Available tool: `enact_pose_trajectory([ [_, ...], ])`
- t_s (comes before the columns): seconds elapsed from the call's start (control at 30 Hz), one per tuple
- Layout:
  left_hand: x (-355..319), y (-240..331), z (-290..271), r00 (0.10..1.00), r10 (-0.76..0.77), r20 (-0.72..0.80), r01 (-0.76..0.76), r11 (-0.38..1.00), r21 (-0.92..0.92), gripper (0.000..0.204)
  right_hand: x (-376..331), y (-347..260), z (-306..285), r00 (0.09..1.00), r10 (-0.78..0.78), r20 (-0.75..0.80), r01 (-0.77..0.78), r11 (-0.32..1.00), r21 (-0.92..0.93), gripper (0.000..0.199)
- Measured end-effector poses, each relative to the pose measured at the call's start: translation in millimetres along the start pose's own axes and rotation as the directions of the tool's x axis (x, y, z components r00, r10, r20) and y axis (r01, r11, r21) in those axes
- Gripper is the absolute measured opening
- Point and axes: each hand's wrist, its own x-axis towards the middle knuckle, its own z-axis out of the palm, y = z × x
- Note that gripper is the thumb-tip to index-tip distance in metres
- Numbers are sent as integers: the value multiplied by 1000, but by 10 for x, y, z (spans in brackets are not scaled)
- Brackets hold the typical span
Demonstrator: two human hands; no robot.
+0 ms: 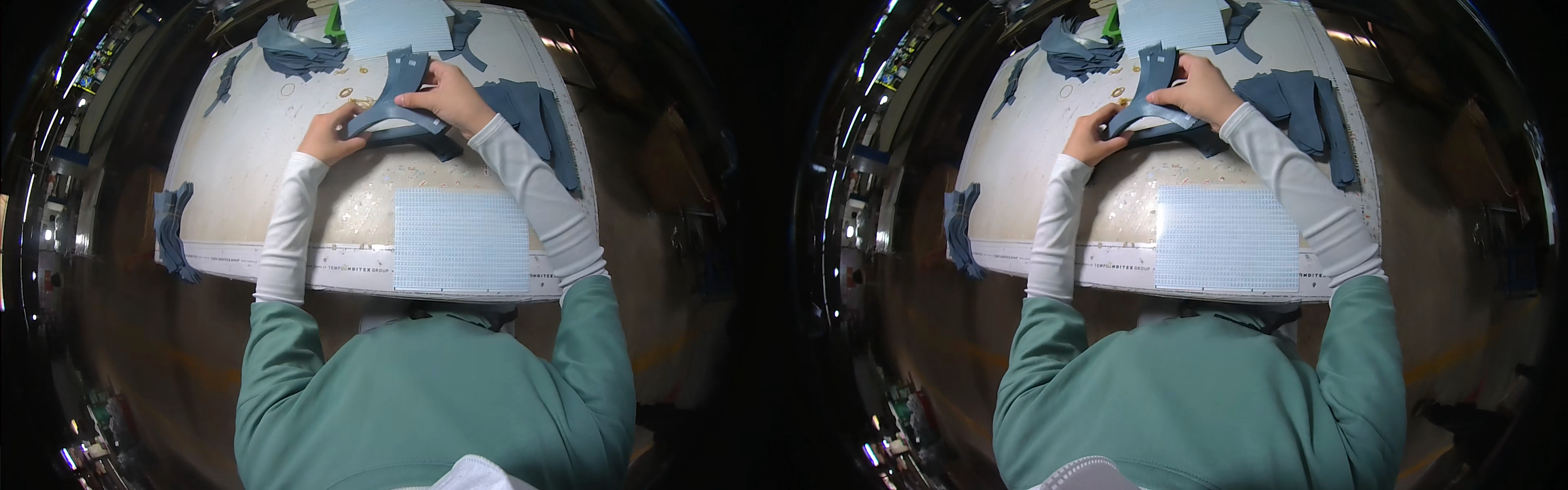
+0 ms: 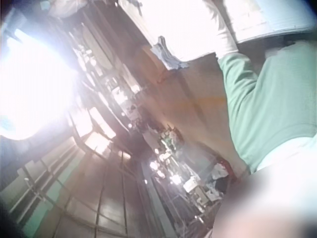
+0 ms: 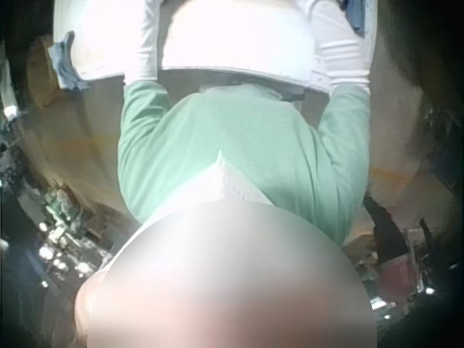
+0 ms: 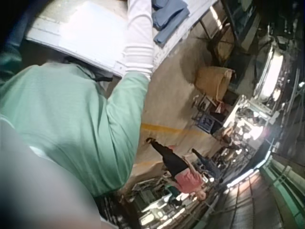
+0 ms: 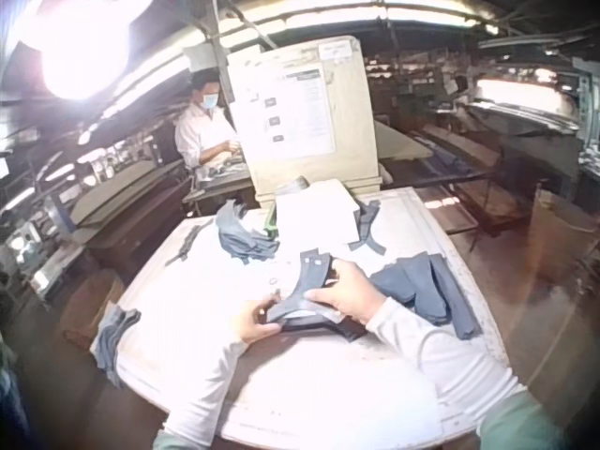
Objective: The person repeatedly picks up blue fabric mask pieces and a white grid-like filter, folds the fabric, inserts the filter, and stacks the assembled units on the table. The person handles the pieces one at a time, aligning edges and ensuring the filter is placed inside before stacking.
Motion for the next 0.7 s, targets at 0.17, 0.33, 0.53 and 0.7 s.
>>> enact_pose_trajectory([
  [0.17, -587, 51, -752, 989, 74, -126, -55, 987, 148, 29, -61, -251, 270, 991, 24, 131, -55, 968, 245, 33],
  [0.33, -1210, 279, -1265, 999, 19, -42, -1, 913, 408, 30, -264, -5, 945, 935, 219, 278, -338, 785, 519, 27],
  [0.53, -1588, 76, -975, 926, -302, 226, 184, 885, 429, 35, -605, 367, 1359, 853, 436, 286, -505, 826, 249, 32],
  [0.7, -1556, 38, -662, 981, -171, 92, 125, 919, 375, 39, -533, 431, 903, 939, 295, 179, -319, 940, 122, 28],
])
